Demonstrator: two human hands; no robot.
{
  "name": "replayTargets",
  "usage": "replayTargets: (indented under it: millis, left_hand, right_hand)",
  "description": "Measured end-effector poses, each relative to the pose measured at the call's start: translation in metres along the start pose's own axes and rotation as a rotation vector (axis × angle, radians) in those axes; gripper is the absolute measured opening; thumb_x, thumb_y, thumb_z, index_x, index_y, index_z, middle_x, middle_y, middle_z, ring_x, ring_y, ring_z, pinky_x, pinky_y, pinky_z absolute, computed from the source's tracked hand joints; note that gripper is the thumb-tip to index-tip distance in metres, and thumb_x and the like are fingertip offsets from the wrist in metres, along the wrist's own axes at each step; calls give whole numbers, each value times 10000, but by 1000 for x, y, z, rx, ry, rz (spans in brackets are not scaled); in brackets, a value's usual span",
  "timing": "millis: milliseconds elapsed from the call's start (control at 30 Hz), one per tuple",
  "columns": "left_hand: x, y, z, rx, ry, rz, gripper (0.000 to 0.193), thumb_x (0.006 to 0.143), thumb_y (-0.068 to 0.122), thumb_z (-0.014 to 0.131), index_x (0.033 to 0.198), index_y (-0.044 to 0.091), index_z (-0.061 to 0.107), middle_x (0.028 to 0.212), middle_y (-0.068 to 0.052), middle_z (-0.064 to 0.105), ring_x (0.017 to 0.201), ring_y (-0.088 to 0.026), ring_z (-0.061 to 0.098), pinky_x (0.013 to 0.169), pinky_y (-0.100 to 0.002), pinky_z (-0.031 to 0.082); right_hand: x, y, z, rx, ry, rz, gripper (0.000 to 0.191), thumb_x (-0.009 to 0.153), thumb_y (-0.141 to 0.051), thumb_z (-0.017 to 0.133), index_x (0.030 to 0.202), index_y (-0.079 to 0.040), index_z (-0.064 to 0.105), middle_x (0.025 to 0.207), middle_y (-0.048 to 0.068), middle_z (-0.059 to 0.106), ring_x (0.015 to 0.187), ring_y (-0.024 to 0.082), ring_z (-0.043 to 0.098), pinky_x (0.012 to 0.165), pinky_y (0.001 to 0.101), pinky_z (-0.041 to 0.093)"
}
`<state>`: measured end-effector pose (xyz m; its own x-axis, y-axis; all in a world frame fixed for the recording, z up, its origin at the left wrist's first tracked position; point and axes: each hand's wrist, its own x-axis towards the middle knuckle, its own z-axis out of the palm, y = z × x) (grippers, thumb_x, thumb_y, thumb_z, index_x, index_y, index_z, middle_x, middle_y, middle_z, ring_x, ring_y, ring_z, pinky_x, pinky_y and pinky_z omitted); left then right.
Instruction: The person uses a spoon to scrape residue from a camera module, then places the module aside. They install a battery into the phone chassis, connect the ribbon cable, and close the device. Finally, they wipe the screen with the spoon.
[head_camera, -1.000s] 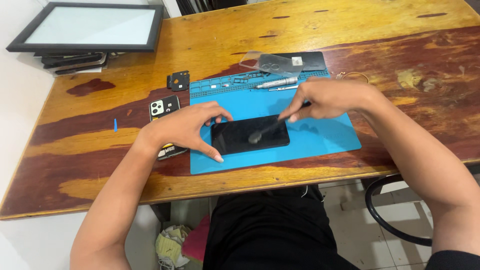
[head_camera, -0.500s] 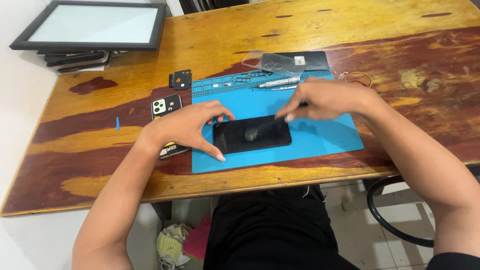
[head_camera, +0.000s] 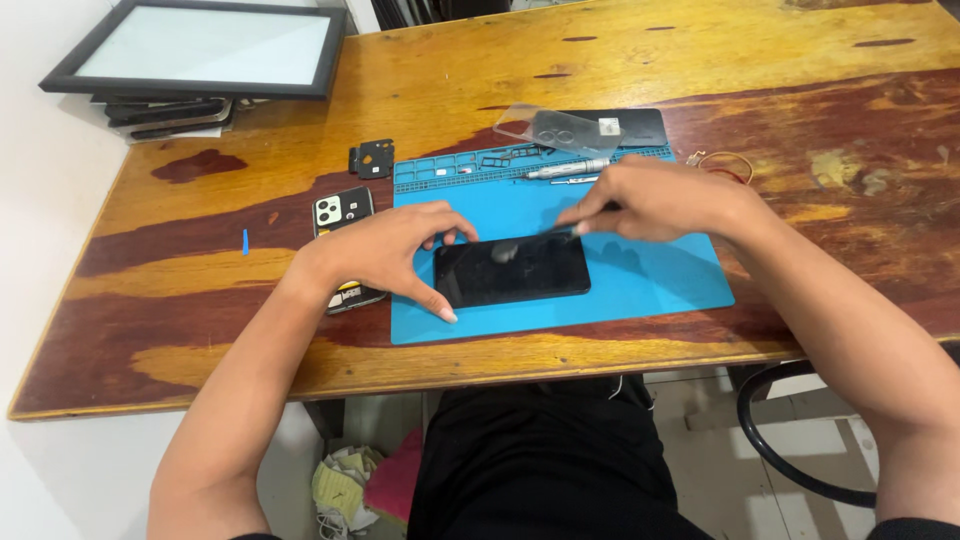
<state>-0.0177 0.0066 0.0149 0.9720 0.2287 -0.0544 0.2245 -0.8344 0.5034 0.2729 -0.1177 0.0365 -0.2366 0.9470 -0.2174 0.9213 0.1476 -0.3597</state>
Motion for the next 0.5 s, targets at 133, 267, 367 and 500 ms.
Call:
replayTargets:
  millis: [133,267,367,500]
  left_hand:
    - [1,-1,0,15,-6,1,872,560,554,935,1268,142,638,1039,-48,593,929,-222,593,776,-352,527]
    - [2,-3,1,9,-4,26,874,575,561,928,1277,133,631,1047,-53,591,933,-226,591,785,-350,530]
    - [2,-4,2,20,-1,31,875,567,556,931,1268,127,632,1049,-53,595,923,-227,593,784,-352,529]
    - [2,-4,2,12,1,21,885,565,559,932,1275,124,629,1049,-54,597,939,-218,600,783,-350,531]
  right_hand:
    - [0,2,3,-19,86,-100,358,914,-216,671,1264,-248,741,1127,84,769,991,309,738,847,424,569]
    - [0,-2,6,-40,13,17,369,943,-234,658,1300,-300,729,1093,85,787,960,301,755,842,423,572]
    - [-1,-6,6,-21,65,-162,285,936,-239,684,1212,-234,752,1195,38,769,1001,283,754,850,412,574]
    - [-3,-6,4,0,-39,-31,359,915,-273,695,1268,-303,757,1138,10,775,1002,238,757,841,414,575]
